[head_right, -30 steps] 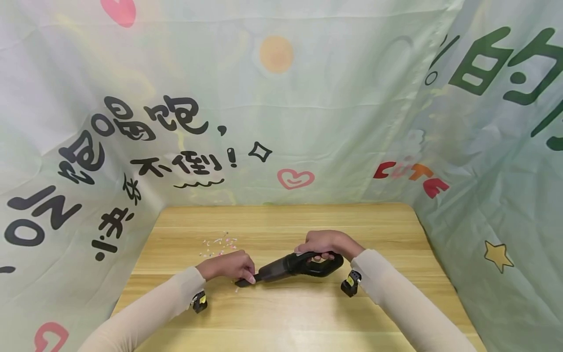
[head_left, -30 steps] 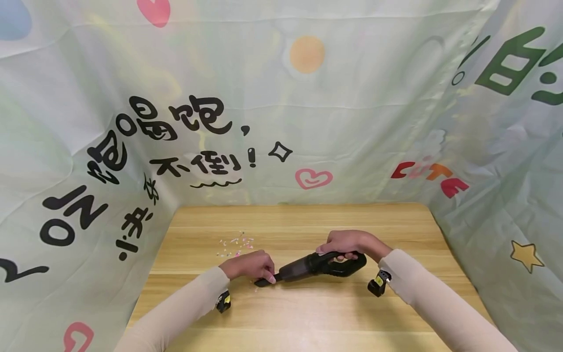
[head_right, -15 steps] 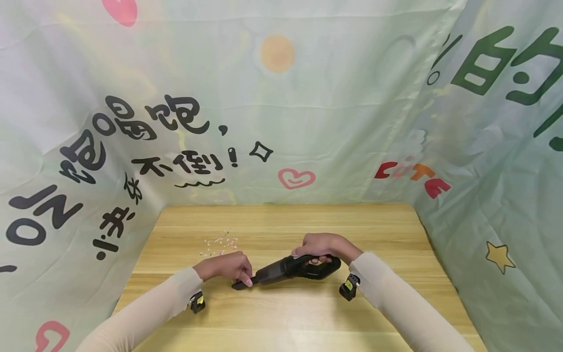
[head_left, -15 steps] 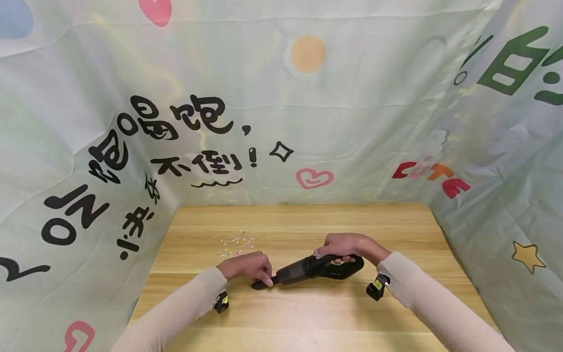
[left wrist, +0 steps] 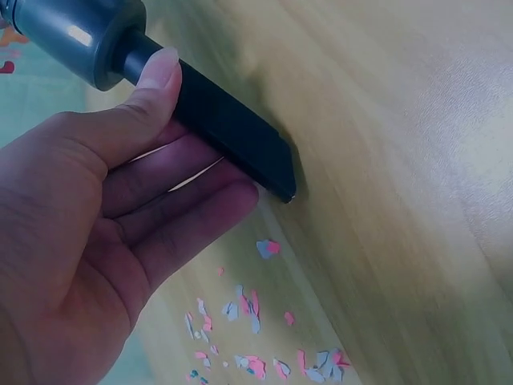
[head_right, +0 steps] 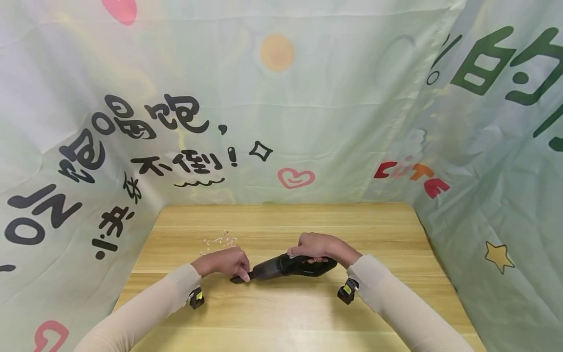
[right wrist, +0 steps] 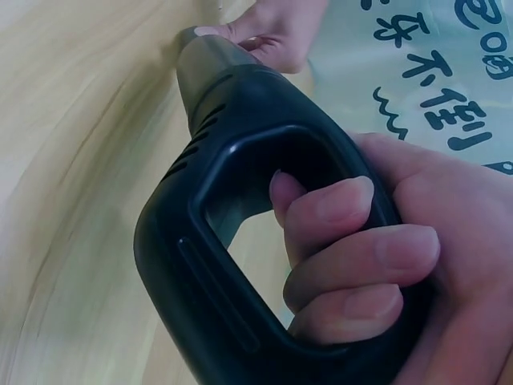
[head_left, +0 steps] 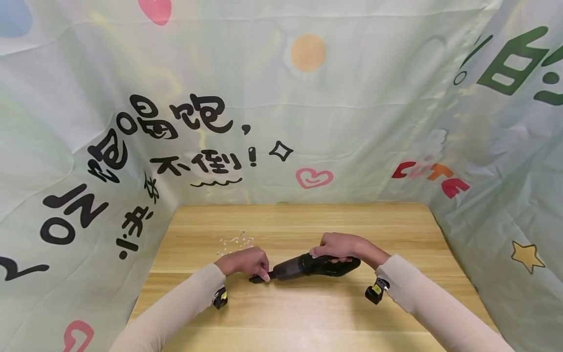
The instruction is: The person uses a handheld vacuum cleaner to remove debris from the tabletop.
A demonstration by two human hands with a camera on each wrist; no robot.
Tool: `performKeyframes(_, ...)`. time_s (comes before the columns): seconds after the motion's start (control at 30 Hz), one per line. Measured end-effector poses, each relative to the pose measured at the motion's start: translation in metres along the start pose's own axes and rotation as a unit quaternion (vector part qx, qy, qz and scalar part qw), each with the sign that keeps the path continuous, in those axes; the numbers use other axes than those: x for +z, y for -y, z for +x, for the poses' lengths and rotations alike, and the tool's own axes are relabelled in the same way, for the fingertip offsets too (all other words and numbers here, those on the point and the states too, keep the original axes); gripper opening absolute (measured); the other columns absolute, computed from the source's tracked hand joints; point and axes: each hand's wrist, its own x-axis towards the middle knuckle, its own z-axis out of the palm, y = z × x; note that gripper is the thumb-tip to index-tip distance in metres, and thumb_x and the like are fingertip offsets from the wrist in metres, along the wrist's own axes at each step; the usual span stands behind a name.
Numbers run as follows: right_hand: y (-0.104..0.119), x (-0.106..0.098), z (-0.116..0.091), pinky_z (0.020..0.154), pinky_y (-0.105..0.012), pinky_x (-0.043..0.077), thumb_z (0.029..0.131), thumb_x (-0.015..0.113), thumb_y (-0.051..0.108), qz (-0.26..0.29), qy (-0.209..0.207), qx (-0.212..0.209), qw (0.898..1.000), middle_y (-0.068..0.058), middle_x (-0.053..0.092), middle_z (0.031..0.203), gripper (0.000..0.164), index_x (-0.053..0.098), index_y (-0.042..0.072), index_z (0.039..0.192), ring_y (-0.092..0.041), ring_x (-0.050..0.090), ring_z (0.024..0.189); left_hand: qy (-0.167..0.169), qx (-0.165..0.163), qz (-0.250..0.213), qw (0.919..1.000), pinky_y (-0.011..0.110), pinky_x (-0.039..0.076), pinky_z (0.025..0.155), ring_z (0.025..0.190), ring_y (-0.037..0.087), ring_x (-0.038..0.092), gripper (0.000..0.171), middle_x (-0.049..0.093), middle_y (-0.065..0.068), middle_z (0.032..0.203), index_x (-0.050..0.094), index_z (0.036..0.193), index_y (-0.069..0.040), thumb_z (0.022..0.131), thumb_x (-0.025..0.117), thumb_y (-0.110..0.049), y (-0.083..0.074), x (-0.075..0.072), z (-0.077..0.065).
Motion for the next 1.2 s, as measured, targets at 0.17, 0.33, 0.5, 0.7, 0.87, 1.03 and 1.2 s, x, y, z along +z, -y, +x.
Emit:
performKeyframes(0.17,-0.001,-0.001,0.000,0.042,-0.022,0.035,0.107,0.056,0.040,-0.005,-0.008,-0.004,1.000,0.006,0.039,0.046,0.057,0.050,0.014,0.057,-0.007,0.032,0.034,-0.006,0.002,0.008,0.9999,0.014,0.041,0.057,0.053,-0.005,0.043,0.021,0.073,0.002,0.068,0.078,0.075,-0.016,0.090,0.080,-0.031,0.002,-0.003,0.003)
performKeyframes(0.33,-0.002,-0.003,0.000,0.042,-0.022,0.035,0.108,0.055,0.040,-0.015,-0.017,-0.004,1.000,0.008,0.038,0.045,0.056,0.052,0.014,0.058,-0.008,0.033,0.034,-0.013,-0.008,-0.004,0.9999,0.015,0.045,0.059,0.056,-0.004,0.047,0.016,0.074,-0.003,0.071,0.080,0.079,-0.017,0.090,0.081,-0.029,0.002,-0.007,0.005)
performKeyframes(0.5,-0.001,-0.004,0.001,0.042,-0.023,0.036,0.108,0.055,0.041,-0.026,-0.023,-0.007,0.999,0.008,0.039,0.045,0.056,0.055,0.014,0.059,-0.008,0.034,0.034,-0.006,-0.022,-0.004,0.9997,0.015,0.042,0.057,0.054,-0.002,0.044,0.017,0.076,0.009,0.074,0.080,0.080,-0.014,0.090,0.081,-0.028,0.001,-0.011,0.008)
performKeyframes(0.7,-0.001,-0.006,0.002,0.042,-0.023,0.035,0.108,0.054,0.041,-0.028,-0.030,0.000,0.999,0.008,0.039,0.045,0.057,0.053,0.014,0.058,-0.008,0.033,0.034,-0.005,-0.033,-0.003,0.9994,0.016,0.046,0.057,0.055,-0.001,0.049,0.013,0.078,0.005,0.077,0.082,0.083,-0.015,0.090,0.081,-0.026,0.001,-0.015,0.011)
performKeyframes(0.87,0.001,-0.008,0.001,0.042,-0.023,0.035,0.108,0.054,0.040,-0.021,-0.029,0.005,0.999,0.007,0.039,0.046,0.056,0.055,0.012,0.060,-0.008,0.032,0.034,-0.004,-0.030,0.010,0.9995,0.016,0.045,0.058,0.058,-0.002,0.048,0.014,0.076,0.000,0.074,0.082,0.082,-0.016,0.090,0.081,-0.028,0.003,-0.017,0.014)
performKeyframes(1.03,0.001,-0.008,0.002,0.042,-0.023,0.036,0.108,0.053,0.041,-0.021,-0.031,0.012,0.999,0.007,0.039,0.046,0.056,0.056,0.011,0.061,-0.009,0.033,0.034,-0.002,-0.023,0.011,0.9997,0.016,0.043,0.058,0.056,-0.002,0.046,0.015,0.076,0.004,0.075,0.082,0.082,-0.015,0.090,0.080,-0.028,0.003,-0.020,0.016)
performKeyframes(1.2,0.000,-0.010,0.003,0.043,-0.024,0.036,0.108,0.053,0.042,-0.036,-0.041,0.017,0.998,0.007,0.040,0.046,0.056,0.058,0.012,0.061,-0.009,0.033,0.035,-0.005,-0.016,0.022,0.9996,0.016,0.041,0.058,0.056,-0.001,0.043,0.017,0.076,0.011,0.077,0.080,0.079,-0.014,0.091,0.079,-0.027,0.002,-0.025,0.017)
